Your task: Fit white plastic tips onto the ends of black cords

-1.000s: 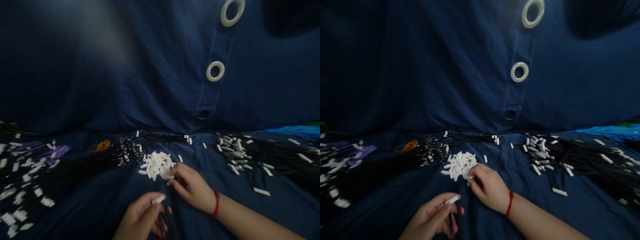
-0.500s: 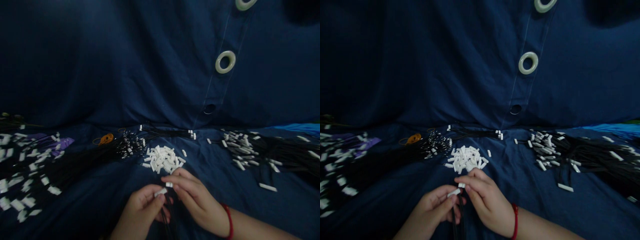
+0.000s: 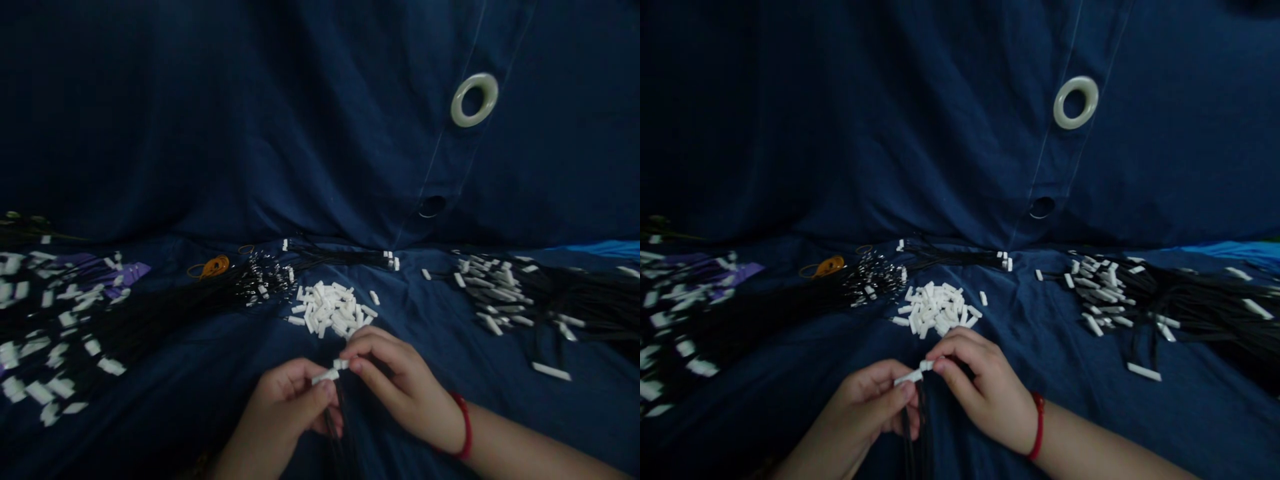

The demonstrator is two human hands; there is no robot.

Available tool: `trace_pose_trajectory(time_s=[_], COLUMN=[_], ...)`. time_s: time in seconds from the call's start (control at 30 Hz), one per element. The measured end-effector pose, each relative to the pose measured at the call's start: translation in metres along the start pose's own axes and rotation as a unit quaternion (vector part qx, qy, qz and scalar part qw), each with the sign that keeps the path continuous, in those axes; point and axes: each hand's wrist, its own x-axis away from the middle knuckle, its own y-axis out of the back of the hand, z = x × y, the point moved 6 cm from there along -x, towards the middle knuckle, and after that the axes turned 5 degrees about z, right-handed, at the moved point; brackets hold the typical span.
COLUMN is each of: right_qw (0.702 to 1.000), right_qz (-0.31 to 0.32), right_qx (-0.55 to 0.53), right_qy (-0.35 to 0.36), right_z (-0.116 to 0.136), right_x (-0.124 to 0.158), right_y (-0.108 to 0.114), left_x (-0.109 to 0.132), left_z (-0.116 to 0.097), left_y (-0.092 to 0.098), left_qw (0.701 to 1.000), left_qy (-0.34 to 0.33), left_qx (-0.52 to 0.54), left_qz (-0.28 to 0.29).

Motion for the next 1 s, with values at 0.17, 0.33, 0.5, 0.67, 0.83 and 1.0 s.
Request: trace_pose_trajectory(time_s=[0.17, 0.33, 0.5, 0.67, 0.83, 1.0], right_qw=[1.000, 0.999, 1.000, 1.000, 1.000, 0.999], right_qz=[0.008, 0.008, 0.010, 0.000, -0.021, -0.036], right_qx=[-0.020, -0.028, -0.028, -0.023, -0.017, -0.015], right_qy=[0.012, 0.014, 0.001, -0.010, -0.011, -0.009], right_z=[0.0045, 0.0051, 0.0061, 0.0034, -0.0014, -0.0018], right_x=[0.0012, 0.0009, -0.0003, 0.0009, 0.0010, 0.0020], right_y=[-0.0018, -0.0026, -0.0051, -0.0050, -0.0029, -0.0019], left_x=[-0.0026, 0.0013, 0.0019, 0.0003, 0.0004, -0.0014], left_z=[0.0019, -0.0009, -0.0074, -0.0073, -0.0029, -0.0013], left_y=[-0.0003, -0.0011, -0.0045, -0.0077, -0.0048, -0.0041], left_qw=[1.000, 1.000, 0.999, 0.998, 0.998, 0.997], left_qy=[0.008, -0.003, -0.011, 0.001, 0.017, 0.024], left_qx=[-0.002, 0.005, 0.042, 0.046, 0.052, 0.057], left_qz=[0.003, -0.003, 0.024, 0.045, 0.042, 0.047])
